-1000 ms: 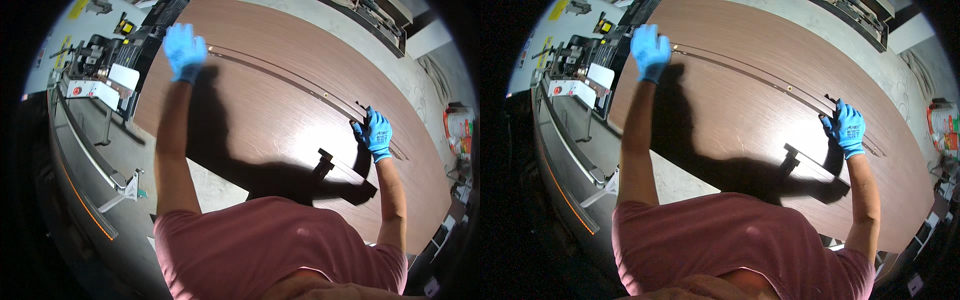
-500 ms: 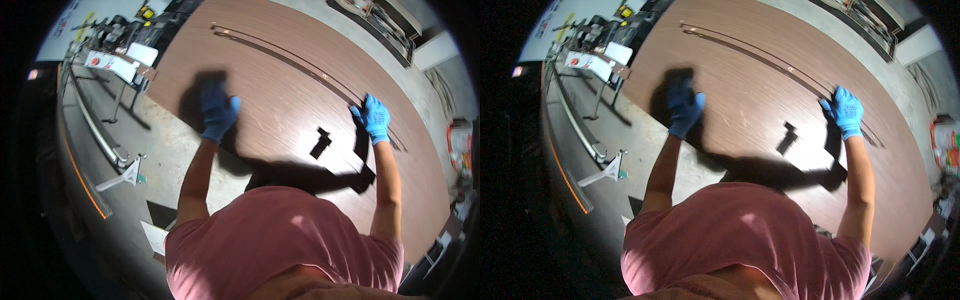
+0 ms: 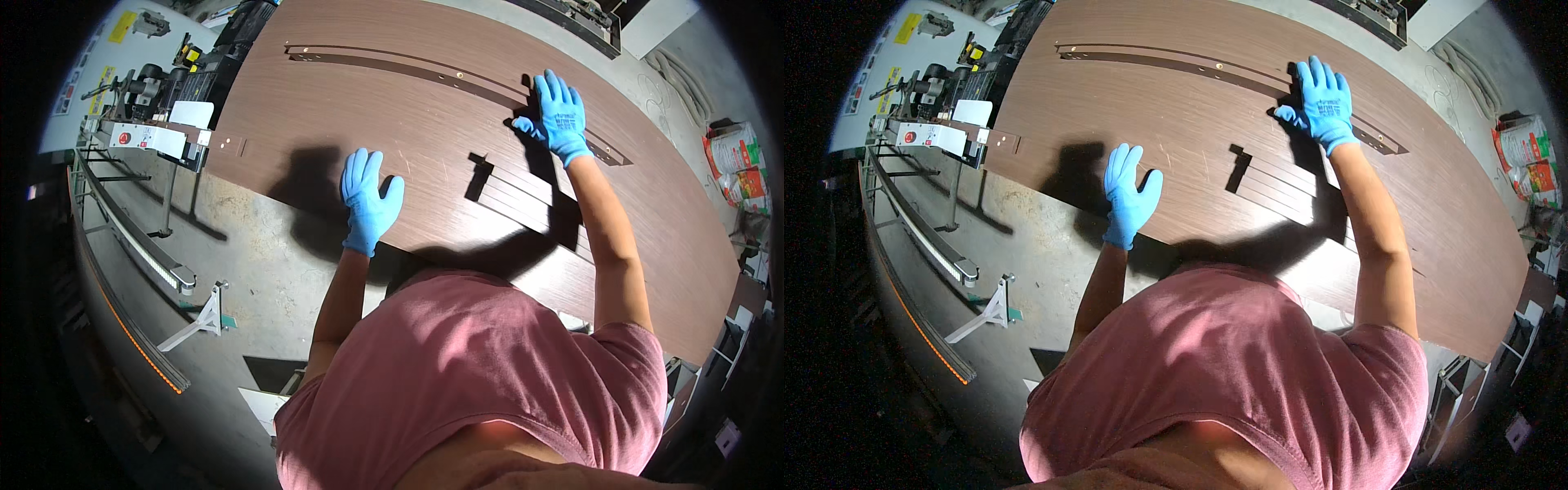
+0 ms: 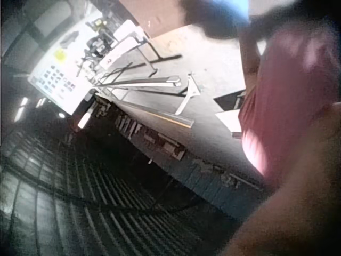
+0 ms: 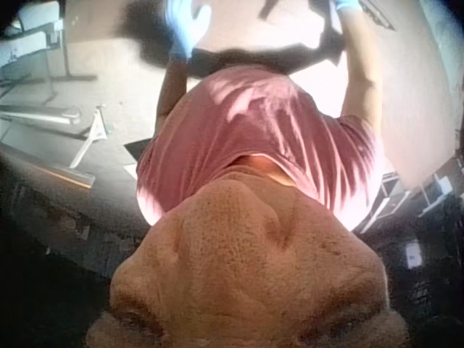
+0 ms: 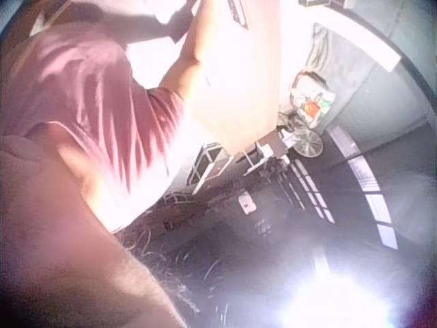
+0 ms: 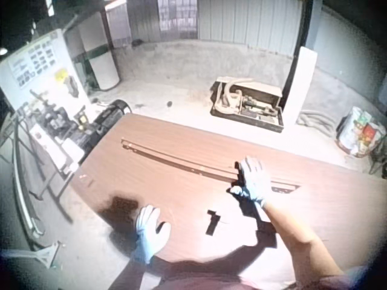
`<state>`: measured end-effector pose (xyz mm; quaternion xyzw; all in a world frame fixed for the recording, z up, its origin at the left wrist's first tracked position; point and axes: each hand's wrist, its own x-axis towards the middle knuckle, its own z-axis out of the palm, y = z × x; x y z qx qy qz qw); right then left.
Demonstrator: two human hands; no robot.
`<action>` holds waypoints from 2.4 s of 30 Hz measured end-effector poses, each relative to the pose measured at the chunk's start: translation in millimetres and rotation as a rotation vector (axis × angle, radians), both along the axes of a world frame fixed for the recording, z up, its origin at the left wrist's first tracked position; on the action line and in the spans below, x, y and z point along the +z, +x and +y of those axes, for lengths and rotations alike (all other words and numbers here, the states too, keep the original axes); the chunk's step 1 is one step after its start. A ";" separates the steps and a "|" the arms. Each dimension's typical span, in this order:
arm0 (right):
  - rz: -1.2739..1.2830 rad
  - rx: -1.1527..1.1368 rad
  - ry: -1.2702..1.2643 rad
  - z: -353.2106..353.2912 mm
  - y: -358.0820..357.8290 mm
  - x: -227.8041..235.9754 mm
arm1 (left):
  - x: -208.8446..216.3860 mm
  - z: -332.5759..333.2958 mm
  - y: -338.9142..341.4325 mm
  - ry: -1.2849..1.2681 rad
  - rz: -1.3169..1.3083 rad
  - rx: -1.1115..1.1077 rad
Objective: The person aligns and fits several long wooden strips into grooves on a large wooden panel. They repeatedly lift the panel to check alignment and then place it back down to continue fitting the strips.
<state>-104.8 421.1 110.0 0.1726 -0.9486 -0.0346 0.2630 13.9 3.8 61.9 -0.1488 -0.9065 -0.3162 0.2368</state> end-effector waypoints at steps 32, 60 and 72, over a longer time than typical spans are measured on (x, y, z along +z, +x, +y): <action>-0.357 -0.094 0.065 121.8 282.8 -6.6 | -16.8 187.0 25.4 0.571 -0.355 -0.279; -0.502 -0.368 0.095 201.7 363.5 -2.8 | 31.0 27.6 -13.0 -0.366 -0.025 0.069; -0.426 -0.067 -0.011 56.4 236.3 48.6 | 24.0 -73.0 -119.0 -0.881 -0.193 -0.461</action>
